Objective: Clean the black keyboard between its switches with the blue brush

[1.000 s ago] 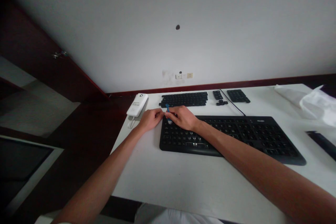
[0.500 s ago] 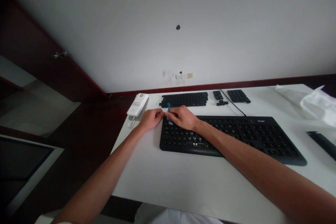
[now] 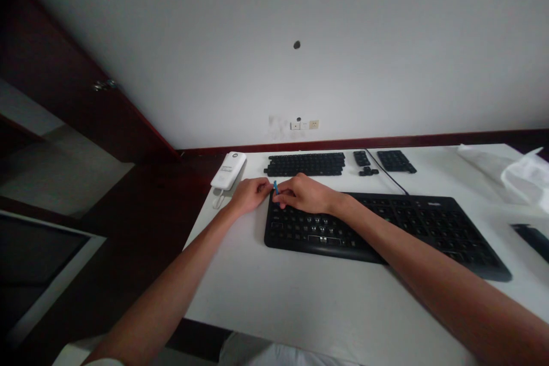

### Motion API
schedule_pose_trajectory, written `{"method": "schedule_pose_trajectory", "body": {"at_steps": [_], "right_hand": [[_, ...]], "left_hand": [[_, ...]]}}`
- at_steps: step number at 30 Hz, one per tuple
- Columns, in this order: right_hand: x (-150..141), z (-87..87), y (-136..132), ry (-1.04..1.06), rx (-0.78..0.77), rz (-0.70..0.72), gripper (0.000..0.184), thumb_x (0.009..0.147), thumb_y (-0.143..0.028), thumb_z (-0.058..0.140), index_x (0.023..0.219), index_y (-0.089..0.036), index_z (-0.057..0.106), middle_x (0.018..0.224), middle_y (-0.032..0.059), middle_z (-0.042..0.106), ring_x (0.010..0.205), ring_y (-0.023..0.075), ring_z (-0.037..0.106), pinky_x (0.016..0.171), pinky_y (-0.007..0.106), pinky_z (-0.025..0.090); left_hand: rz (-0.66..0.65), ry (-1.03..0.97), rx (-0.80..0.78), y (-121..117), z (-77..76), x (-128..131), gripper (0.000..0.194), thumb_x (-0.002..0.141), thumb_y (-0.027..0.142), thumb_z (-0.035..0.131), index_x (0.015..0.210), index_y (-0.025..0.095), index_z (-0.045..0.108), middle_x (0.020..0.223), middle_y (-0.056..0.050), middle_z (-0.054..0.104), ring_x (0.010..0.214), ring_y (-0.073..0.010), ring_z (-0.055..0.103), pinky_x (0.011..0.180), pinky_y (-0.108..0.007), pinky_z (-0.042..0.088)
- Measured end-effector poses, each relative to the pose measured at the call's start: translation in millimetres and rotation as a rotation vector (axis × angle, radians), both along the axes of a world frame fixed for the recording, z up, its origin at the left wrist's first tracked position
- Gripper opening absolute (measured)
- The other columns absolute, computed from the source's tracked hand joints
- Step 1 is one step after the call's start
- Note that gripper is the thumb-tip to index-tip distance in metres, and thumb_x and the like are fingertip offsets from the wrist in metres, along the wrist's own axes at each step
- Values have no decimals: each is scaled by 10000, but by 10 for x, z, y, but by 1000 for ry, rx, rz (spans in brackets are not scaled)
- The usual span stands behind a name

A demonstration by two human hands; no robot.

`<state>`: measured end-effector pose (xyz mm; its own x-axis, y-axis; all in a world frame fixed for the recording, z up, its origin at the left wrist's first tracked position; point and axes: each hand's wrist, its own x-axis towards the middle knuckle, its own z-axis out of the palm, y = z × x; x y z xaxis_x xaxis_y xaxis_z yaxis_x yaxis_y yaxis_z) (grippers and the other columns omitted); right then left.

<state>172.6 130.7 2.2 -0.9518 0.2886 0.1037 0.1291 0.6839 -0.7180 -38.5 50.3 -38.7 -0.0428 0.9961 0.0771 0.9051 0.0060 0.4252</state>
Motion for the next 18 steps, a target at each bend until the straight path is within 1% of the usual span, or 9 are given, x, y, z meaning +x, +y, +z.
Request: {"method": "schedule_pose_trajectory", "body": {"at_steps": [3, 6, 11, 13, 16, 18], "right_hand": [[36, 108, 40, -59, 73, 43, 276, 1021, -328, 542, 948, -182, 764, 782, 17, 768, 673, 154, 700, 661, 251, 469], [110, 211, 99, -140, 95, 76, 291, 1029, -321, 517, 1005, -193, 777, 781, 17, 767, 712, 168, 714, 684, 252, 479], [236, 358, 179, -252, 126, 74, 333, 1011, -386, 541, 914, -193, 796, 743, 25, 766, 682, 185, 705, 645, 263, 467], [253, 390, 182, -241, 112, 67, 325, 1007, -387, 545, 955, -195, 801, 804, 30, 786, 732, 190, 720, 672, 262, 479], [248, 405, 162, -197, 111, 39, 316, 1005, -370, 540, 1072, -199, 797, 964, 44, 807, 830, 200, 734, 739, 266, 495], [249, 415, 146, -228, 101, 70, 300, 990, -338, 549, 1069, -199, 802, 984, 44, 808, 827, 201, 736, 741, 266, 497]], "left_hand": [[1, -7, -5, 3, -5, -6, 391, 991, 486, 465, 859, 226, 726, 775, -43, 718, 708, -197, 612, 630, -286, 292], [-5, -11, 19, 2, -18, -12, 378, 993, 469, 467, 854, 227, 724, 772, -39, 716, 691, -192, 603, 619, -289, 275], [-9, -8, 26, -7, -13, -6, 365, 990, 443, 479, 823, 214, 708, 769, -39, 712, 675, -182, 586, 601, -292, 238], [-10, -9, 28, -10, -9, -5, 365, 991, 443, 476, 825, 211, 705, 762, -40, 706, 671, -181, 579, 601, -291, 231], [-19, -8, 35, -11, -17, -10, 372, 995, 448, 470, 830, 211, 706, 749, -39, 697, 665, -179, 570, 604, -292, 232], [-22, -4, 41, -11, -28, -15, 379, 997, 452, 469, 824, 210, 704, 745, -38, 693, 664, -178, 566, 608, -291, 234]]}}
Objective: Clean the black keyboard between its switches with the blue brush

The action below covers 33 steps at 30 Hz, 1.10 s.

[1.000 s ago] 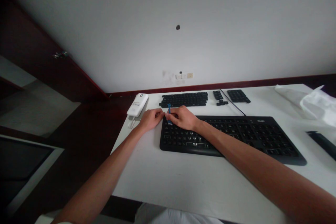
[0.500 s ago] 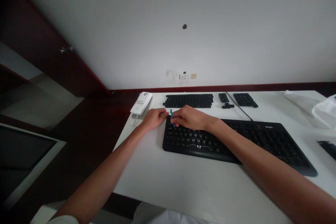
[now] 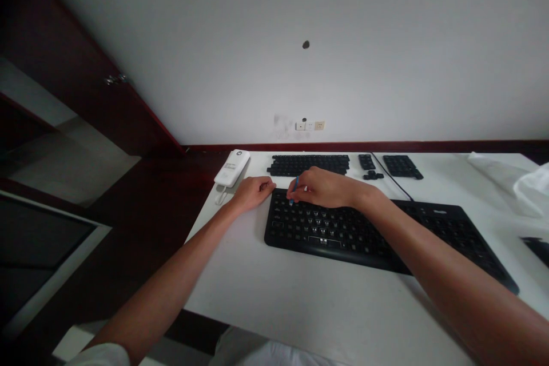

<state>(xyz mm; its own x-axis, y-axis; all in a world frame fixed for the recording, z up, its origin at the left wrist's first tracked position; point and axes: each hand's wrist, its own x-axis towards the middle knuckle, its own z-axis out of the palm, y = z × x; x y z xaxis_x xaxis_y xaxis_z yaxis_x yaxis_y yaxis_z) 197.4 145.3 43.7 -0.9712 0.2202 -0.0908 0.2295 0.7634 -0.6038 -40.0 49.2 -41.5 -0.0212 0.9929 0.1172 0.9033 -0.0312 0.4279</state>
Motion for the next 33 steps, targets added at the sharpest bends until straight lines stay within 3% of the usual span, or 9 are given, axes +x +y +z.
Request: {"method": "schedule_pose_trajectory", "body": {"at_steps": [4, 12, 17, 22, 26, 33], "right_hand": [[43, 63, -9, -127, -82, 68, 262, 939, -253, 569, 1021, -197, 811, 899, 28, 808, 791, 196, 737, 694, 248, 496], [51, 90, -72, -142, -40, -4, 310, 901, -270, 601, 1127, -244, 812, 932, 26, 811, 787, 205, 739, 671, 241, 502], [38, 141, -140, -116, -186, 79, 337, 893, -245, 608, 1169, -252, 802, 1039, 14, 811, 864, 204, 745, 716, 227, 519], [32, 115, -116, -10, 24, -33, 342, 870, -197, 608, 1134, -257, 817, 1022, 27, 813, 813, 204, 735, 765, 258, 515], [-1, 63, -139, -19, -18, 43, 340, 870, -184, 606, 1113, -283, 822, 1012, 1, 814, 801, 182, 729, 745, 238, 508], [3, 67, -111, 14, 24, 19, 346, 873, -174, 604, 1131, -261, 818, 1050, 15, 812, 845, 196, 735, 801, 252, 504]], "left_hand": [[7, -3, 3, -3, -6, -1, 384, 998, 464, 468, 833, 211, 704, 756, -37, 695, 670, -179, 568, 612, -287, 245], [7, -21, -11, 4, 14, 14, 400, 998, 480, 460, 823, 208, 695, 740, -24, 682, 653, -169, 561, 610, -285, 257], [-3, -9, -18, -4, 35, 25, 420, 1002, 480, 440, 796, 203, 679, 724, -22, 669, 643, -166, 545, 598, -291, 228], [4, 3, -19, -9, 44, 43, 411, 1002, 472, 438, 804, 209, 684, 740, -30, 677, 659, -175, 560, 610, -291, 245], [11, 26, -21, -5, 37, 45, 433, 1007, 491, 426, 792, 213, 679, 718, -31, 669, 663, -184, 565, 614, -292, 252], [4, 28, -21, -12, 47, 41, 427, 1011, 480, 422, 795, 212, 674, 726, -33, 677, 663, -184, 565, 610, -288, 243]]}}
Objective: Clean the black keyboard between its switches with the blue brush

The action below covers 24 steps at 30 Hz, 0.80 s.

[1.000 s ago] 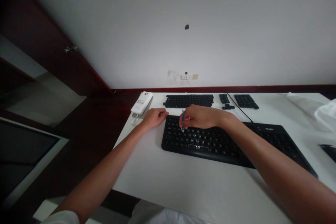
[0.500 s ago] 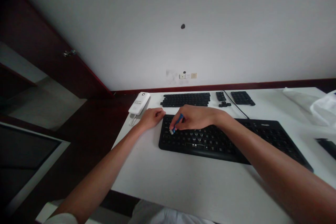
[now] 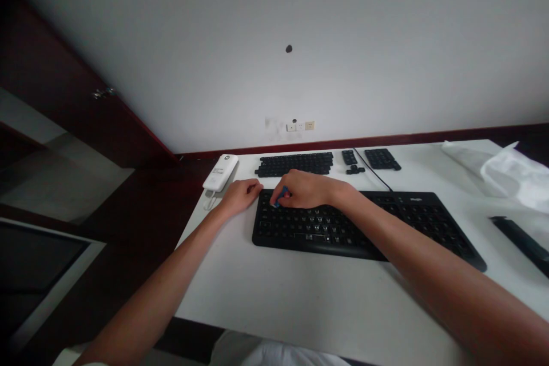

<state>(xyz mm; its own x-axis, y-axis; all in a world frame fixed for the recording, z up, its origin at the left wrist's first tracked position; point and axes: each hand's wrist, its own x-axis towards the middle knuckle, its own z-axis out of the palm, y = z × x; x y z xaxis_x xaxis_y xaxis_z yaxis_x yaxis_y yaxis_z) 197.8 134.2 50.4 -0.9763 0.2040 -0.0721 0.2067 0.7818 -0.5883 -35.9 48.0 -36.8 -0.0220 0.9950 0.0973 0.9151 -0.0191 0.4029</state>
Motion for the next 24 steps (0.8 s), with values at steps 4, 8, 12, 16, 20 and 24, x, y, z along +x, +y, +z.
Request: {"method": "schedule_pose_trajectory", "body": {"at_steps": [4, 8, 12, 16, 20, 24], "right_hand": [[33, 81, 8, -19, -63, 27, 313, 901, -222, 610, 1130, -266, 819, 1039, 7, 813, 839, 186, 728, 769, 239, 498], [49, 76, 40, -85, -45, -6, 299, 903, -243, 621, 1127, -236, 819, 975, 30, 816, 828, 201, 732, 761, 253, 500], [47, 39, 70, -101, -217, 54, 312, 934, -312, 620, 1173, -216, 796, 1111, 41, 798, 943, 214, 739, 815, 258, 519], [44, 46, 61, -105, -169, 15, 300, 936, -312, 625, 1156, -214, 803, 1070, 48, 805, 923, 218, 741, 808, 262, 512], [42, 45, 43, -134, -224, 67, 301, 933, -307, 635, 1175, -233, 797, 1096, 38, 802, 957, 220, 739, 818, 254, 510], [34, 32, 26, -104, -157, 41, 290, 935, -293, 627, 1161, -247, 803, 1064, 34, 808, 917, 215, 741, 775, 247, 505]], "left_hand": [[7, -7, -12, -9, 11, 6, 426, 1011, 476, 428, 804, 210, 688, 734, -37, 685, 673, -188, 575, 609, -287, 252], [-8, -5, -7, -12, 27, 16, 409, 1010, 459, 437, 822, 209, 702, 749, -40, 692, 683, -188, 581, 618, -289, 271], [-4, 0, -17, -14, 28, 15, 428, 1016, 470, 425, 822, 206, 700, 754, -41, 694, 672, -183, 578, 609, -291, 265], [-21, -6, -5, -19, 23, 6, 419, 1019, 458, 424, 825, 205, 696, 760, -42, 695, 680, -182, 581, 615, -288, 270], [-29, -6, -11, -18, 26, 1, 424, 1021, 460, 422, 818, 205, 693, 765, -43, 700, 692, -186, 586, 619, -288, 269], [-28, -5, -4, -8, 24, -7, 421, 1017, 466, 429, 804, 209, 685, 759, -38, 696, 694, -189, 585, 619, -290, 262]]}}
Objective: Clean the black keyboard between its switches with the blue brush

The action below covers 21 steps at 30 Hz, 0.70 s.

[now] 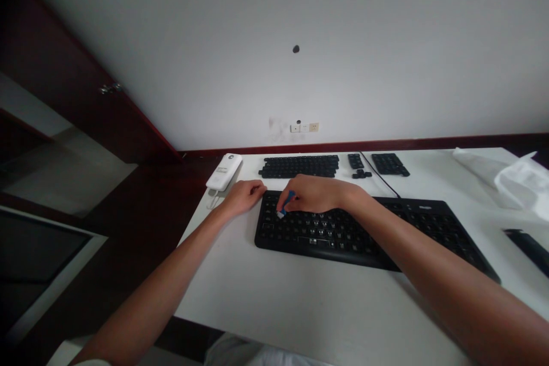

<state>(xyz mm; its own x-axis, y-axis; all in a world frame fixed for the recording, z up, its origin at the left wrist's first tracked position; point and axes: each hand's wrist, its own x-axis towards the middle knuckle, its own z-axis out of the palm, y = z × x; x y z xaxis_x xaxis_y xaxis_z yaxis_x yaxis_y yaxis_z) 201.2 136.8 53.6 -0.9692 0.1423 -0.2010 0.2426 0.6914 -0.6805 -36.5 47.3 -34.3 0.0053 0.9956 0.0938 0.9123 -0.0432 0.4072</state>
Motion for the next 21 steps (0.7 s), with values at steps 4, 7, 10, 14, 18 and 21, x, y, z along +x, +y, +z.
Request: {"method": "schedule_pose_trajectory", "body": {"at_steps": [4, 7, 10, 14, 18, 21], "right_hand": [[-8, 5, -31, -28, -50, 42, 296, 936, -293, 625, 1175, -266, 798, 1075, 16, 807, 900, 206, 737, 747, 238, 502], [-9, 13, -57, -1, -7, 10, 301, 932, -272, 620, 1174, -261, 799, 1093, 23, 803, 913, 211, 740, 771, 243, 507], [-11, 20, -78, -18, -8, 2, 292, 925, -270, 628, 1157, -262, 806, 1056, 27, 809, 896, 212, 742, 759, 243, 508], [-17, 36, -103, -23, -27, 11, 296, 922, -267, 624, 1156, -254, 806, 1054, 27, 809, 885, 211, 740, 743, 242, 504], [-15, 32, -117, -14, -18, 23, 288, 911, -261, 625, 1124, -265, 818, 1020, 21, 813, 849, 210, 737, 730, 246, 502], [-14, 14, -122, -5, -3, 14, 284, 910, -268, 624, 1115, -273, 821, 1008, 17, 814, 823, 208, 736, 719, 250, 501]], "left_hand": [[-1, -14, -18, 5, -1, -6, 432, 1018, 478, 421, 808, 212, 688, 745, -31, 689, 681, -185, 580, 610, -288, 257], [6, -14, -21, 6, -1, -6, 428, 1014, 481, 427, 808, 211, 688, 747, -31, 688, 678, -183, 576, 608, -287, 254], [-4, -19, -12, 8, -11, -10, 430, 1013, 487, 427, 802, 210, 679, 736, -26, 679, 668, -178, 569, 607, -287, 250], [-10, -25, -14, 14, -28, -18, 436, 1011, 491, 423, 792, 208, 671, 722, -23, 666, 665, -176, 562, 602, -288, 242], [-9, -26, -24, 12, -19, -14, 440, 1011, 488, 412, 802, 207, 678, 730, -27, 666, 669, -178, 555, 609, -290, 246], [-7, -32, -27, 6, -5, -6, 444, 1010, 491, 411, 797, 205, 676, 723, -24, 661, 661, -176, 548, 608, -291, 246]]}}
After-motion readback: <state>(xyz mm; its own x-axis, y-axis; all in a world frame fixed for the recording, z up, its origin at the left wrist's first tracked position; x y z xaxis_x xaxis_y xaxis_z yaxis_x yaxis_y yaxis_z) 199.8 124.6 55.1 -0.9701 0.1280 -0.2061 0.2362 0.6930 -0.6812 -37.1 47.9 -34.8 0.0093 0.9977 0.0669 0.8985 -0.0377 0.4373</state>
